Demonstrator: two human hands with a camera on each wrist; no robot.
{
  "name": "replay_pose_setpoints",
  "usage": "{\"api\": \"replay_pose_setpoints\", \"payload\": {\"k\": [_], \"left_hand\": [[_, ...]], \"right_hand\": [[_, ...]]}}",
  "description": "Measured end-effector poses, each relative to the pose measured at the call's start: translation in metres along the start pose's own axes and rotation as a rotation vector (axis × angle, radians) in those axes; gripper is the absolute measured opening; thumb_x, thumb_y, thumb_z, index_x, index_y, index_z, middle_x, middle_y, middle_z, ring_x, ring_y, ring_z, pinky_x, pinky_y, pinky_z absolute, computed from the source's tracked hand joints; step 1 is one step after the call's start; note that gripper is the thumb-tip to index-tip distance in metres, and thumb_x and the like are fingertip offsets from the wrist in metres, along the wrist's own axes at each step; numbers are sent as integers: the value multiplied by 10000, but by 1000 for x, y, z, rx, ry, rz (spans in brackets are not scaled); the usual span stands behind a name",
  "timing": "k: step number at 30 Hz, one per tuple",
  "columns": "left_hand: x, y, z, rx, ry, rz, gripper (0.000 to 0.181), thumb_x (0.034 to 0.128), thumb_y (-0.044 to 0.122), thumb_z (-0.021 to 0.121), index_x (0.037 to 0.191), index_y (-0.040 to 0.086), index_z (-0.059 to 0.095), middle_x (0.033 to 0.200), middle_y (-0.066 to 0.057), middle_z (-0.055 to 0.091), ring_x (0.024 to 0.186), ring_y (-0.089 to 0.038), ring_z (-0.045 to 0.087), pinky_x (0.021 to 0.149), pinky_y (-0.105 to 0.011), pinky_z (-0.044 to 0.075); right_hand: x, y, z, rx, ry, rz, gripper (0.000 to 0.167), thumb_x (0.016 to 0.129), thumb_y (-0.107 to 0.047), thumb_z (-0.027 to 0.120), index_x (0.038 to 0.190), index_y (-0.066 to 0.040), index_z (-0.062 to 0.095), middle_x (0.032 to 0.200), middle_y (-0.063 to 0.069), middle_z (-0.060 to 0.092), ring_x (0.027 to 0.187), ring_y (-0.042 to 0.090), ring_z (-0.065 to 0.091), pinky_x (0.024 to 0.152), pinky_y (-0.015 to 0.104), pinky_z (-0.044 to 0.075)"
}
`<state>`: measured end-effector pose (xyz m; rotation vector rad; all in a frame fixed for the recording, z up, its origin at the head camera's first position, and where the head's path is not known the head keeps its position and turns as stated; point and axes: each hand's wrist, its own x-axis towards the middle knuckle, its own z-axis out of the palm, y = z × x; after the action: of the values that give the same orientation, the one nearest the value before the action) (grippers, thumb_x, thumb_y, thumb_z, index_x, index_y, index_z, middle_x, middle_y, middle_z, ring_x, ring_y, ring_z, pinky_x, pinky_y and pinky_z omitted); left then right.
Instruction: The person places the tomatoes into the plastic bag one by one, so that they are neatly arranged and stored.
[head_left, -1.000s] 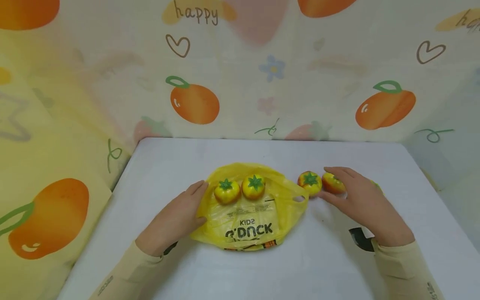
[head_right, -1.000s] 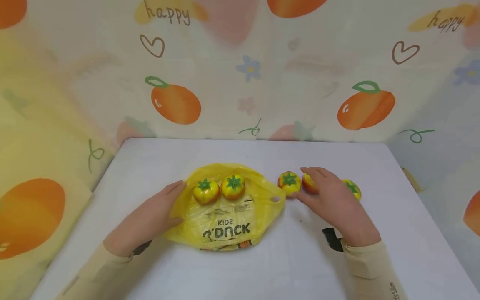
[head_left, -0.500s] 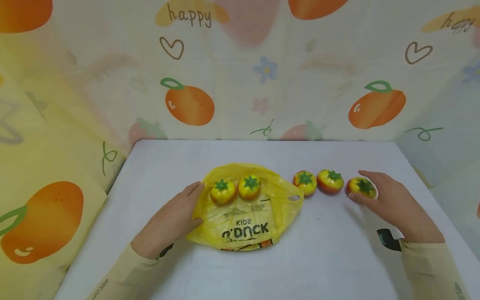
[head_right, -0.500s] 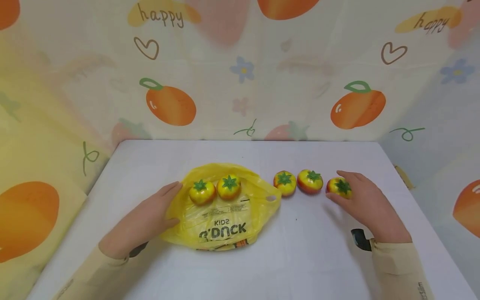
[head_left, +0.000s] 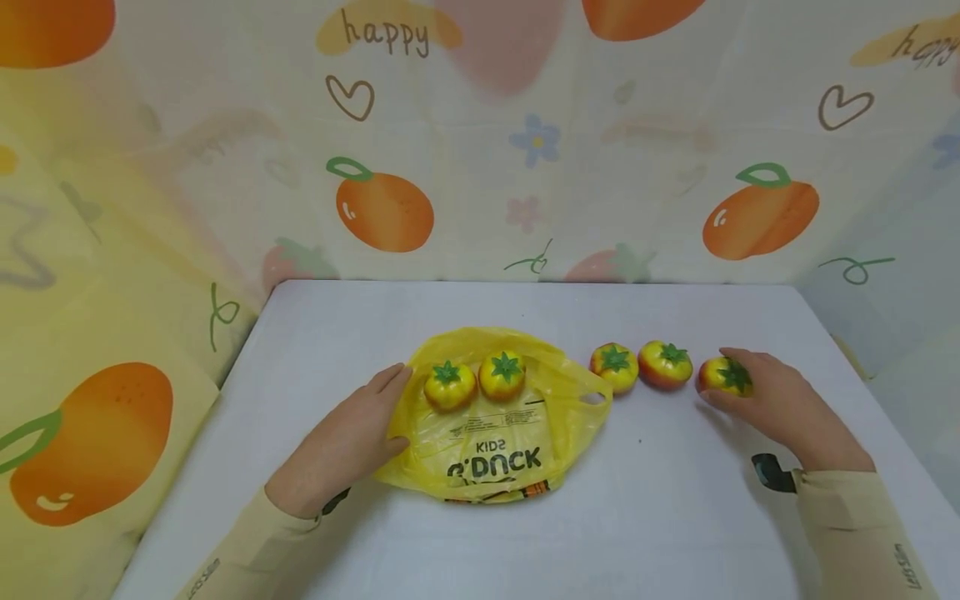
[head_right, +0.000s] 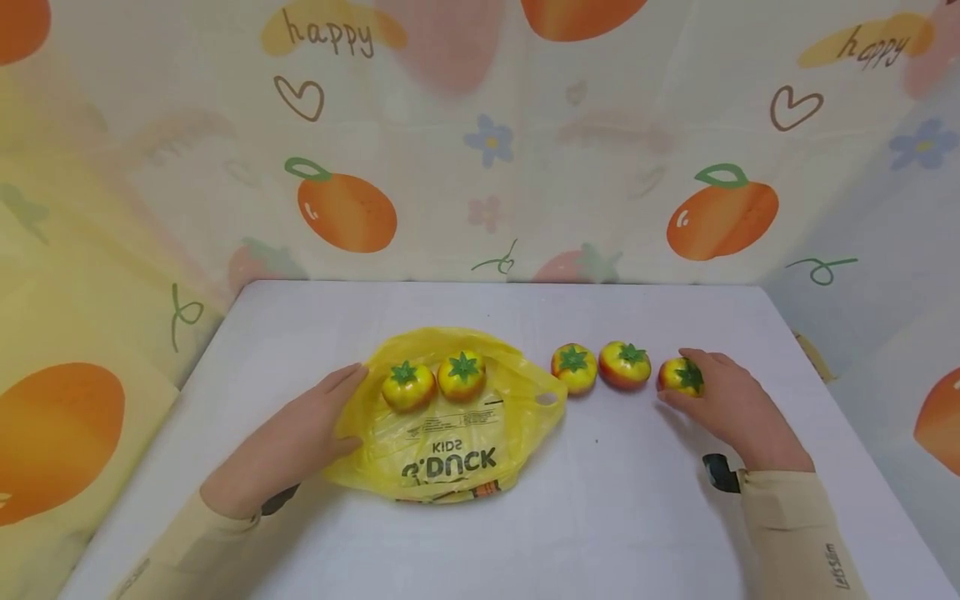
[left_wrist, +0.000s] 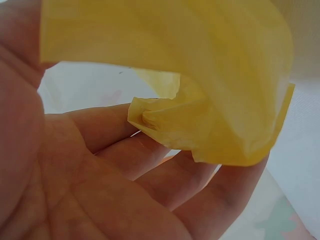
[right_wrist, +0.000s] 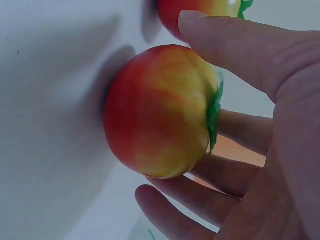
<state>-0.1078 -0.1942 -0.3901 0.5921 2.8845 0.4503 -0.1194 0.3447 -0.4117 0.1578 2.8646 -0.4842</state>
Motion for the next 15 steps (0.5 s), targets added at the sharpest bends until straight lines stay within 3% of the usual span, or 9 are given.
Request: {"api": "replay_pose_setpoints", "payload": {"k": [15], "left_hand": [[-1,0,1,5,10,8,900,914,123,866,1637,-73,366,1688,-251,423,1444,-449,573,1163,-564,526]], "right_hand": [[2,4,2,-12,-21,13,897,986,-458,772,1613,39,367,1541,420,420,1300,603,441,1064,813,453]]}}
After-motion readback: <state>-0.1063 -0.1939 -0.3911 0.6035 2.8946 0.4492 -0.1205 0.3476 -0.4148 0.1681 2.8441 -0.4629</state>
